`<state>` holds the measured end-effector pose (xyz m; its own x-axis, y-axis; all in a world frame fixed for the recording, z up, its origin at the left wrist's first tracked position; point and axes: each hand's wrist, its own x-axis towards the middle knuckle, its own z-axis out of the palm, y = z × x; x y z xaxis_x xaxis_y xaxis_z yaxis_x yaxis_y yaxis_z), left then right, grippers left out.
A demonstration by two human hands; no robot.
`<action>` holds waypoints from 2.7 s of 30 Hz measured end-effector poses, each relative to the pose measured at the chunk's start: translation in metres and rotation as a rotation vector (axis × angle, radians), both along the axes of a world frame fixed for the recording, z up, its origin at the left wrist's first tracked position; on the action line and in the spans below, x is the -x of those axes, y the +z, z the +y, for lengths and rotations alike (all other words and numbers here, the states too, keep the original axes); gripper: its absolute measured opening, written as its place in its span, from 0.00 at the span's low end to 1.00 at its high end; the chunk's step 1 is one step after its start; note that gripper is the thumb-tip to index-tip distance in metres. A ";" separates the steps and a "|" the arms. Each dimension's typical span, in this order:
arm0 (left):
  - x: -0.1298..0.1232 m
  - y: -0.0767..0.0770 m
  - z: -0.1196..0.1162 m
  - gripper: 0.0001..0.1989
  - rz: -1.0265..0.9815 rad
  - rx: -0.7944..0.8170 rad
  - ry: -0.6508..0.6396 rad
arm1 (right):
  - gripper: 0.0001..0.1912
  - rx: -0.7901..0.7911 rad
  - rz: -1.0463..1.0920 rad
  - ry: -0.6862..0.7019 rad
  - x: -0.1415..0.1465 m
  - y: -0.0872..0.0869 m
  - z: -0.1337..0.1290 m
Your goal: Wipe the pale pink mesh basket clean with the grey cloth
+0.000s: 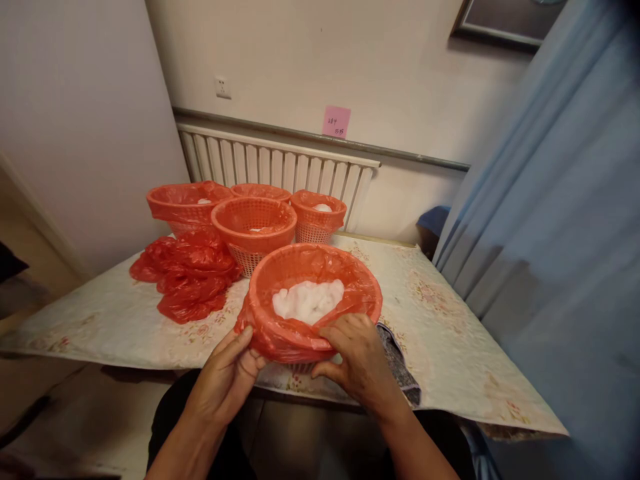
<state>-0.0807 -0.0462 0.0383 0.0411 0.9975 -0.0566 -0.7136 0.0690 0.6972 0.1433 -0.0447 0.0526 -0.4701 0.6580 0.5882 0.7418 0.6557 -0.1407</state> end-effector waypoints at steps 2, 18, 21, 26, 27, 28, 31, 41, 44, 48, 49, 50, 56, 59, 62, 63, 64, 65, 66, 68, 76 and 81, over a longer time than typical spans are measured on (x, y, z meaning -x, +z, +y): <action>-0.002 0.009 0.002 0.17 0.000 -0.015 0.012 | 0.18 0.002 0.008 -0.007 0.000 -0.001 0.000; -0.025 0.040 0.034 0.11 0.588 -0.263 0.244 | 0.13 -0.096 0.112 -0.071 0.007 -0.010 -0.005; -0.027 0.038 0.034 0.12 0.916 -0.359 0.378 | 0.14 -0.115 0.141 -0.048 0.006 -0.013 -0.005; -0.030 0.037 0.027 0.13 1.147 -0.421 0.481 | 0.13 -0.128 0.164 0.016 0.004 -0.015 -0.007; -0.030 0.036 0.026 0.13 1.178 -0.425 0.492 | 0.12 -0.122 0.184 0.026 0.004 -0.014 -0.008; -0.031 0.035 0.026 0.14 1.205 -0.429 0.500 | 0.12 -0.114 0.206 0.029 0.004 -0.013 -0.008; -0.031 0.033 0.026 0.14 1.257 -0.433 0.506 | 0.13 -0.100 0.257 -0.001 0.007 -0.008 -0.010; -0.026 0.034 0.026 0.11 0.948 -0.272 0.446 | 0.20 -0.101 0.253 -0.021 0.019 -0.006 -0.021; -0.026 0.033 0.030 0.10 0.802 -0.229 0.407 | 0.18 -0.128 0.231 -0.058 0.026 -0.008 -0.020; -0.024 0.029 0.033 0.09 0.857 -0.288 0.442 | 0.08 -0.182 0.222 -0.098 0.034 -0.009 -0.018; -0.023 0.028 0.033 0.09 0.893 -0.307 0.443 | 0.08 -0.195 0.225 -0.099 0.035 -0.009 -0.018; -0.023 0.029 0.032 0.09 0.926 -0.322 0.445 | 0.08 -0.204 0.232 -0.096 0.037 -0.009 -0.018; -0.026 0.034 0.030 0.11 0.863 -0.294 0.341 | 0.13 -0.083 0.340 -0.102 0.034 0.001 -0.014; -0.027 0.035 0.030 0.10 0.800 -0.275 0.293 | 0.12 0.038 0.397 -0.116 0.029 0.011 -0.005; -0.028 0.034 0.029 0.09 0.762 -0.276 0.290 | 0.12 0.090 0.427 -0.139 0.025 0.022 0.008; -0.028 0.034 0.029 0.09 0.760 -0.278 0.288 | 0.11 0.088 0.428 -0.144 0.025 0.026 0.014; -0.027 0.035 0.030 0.09 0.763 -0.279 0.285 | 0.11 0.079 0.424 -0.147 0.024 0.031 0.019; -0.027 0.035 0.030 0.09 0.769 -0.281 0.282 | 0.11 0.064 0.417 -0.149 0.024 0.035 0.025; -0.026 0.035 0.030 0.10 0.777 -0.284 0.278 | 0.11 0.047 0.406 -0.148 0.024 0.039 0.030; -0.025 0.036 0.031 0.10 0.789 -0.287 0.274 | 0.11 0.031 0.364 -0.114 0.022 0.045 0.037; -0.020 0.032 0.031 0.10 0.817 -0.256 0.252 | 0.16 0.088 0.071 -0.020 -0.015 0.045 0.024; -0.021 0.034 0.028 0.11 0.849 -0.278 0.242 | 0.11 0.073 -0.122 -0.238 -0.053 0.048 0.013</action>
<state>-0.0595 -0.0181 0.0721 -0.1159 0.9556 0.2708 0.0714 -0.2639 0.9619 0.1964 -0.0318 0.1009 -0.3618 0.7973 0.4832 0.8882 0.4523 -0.0812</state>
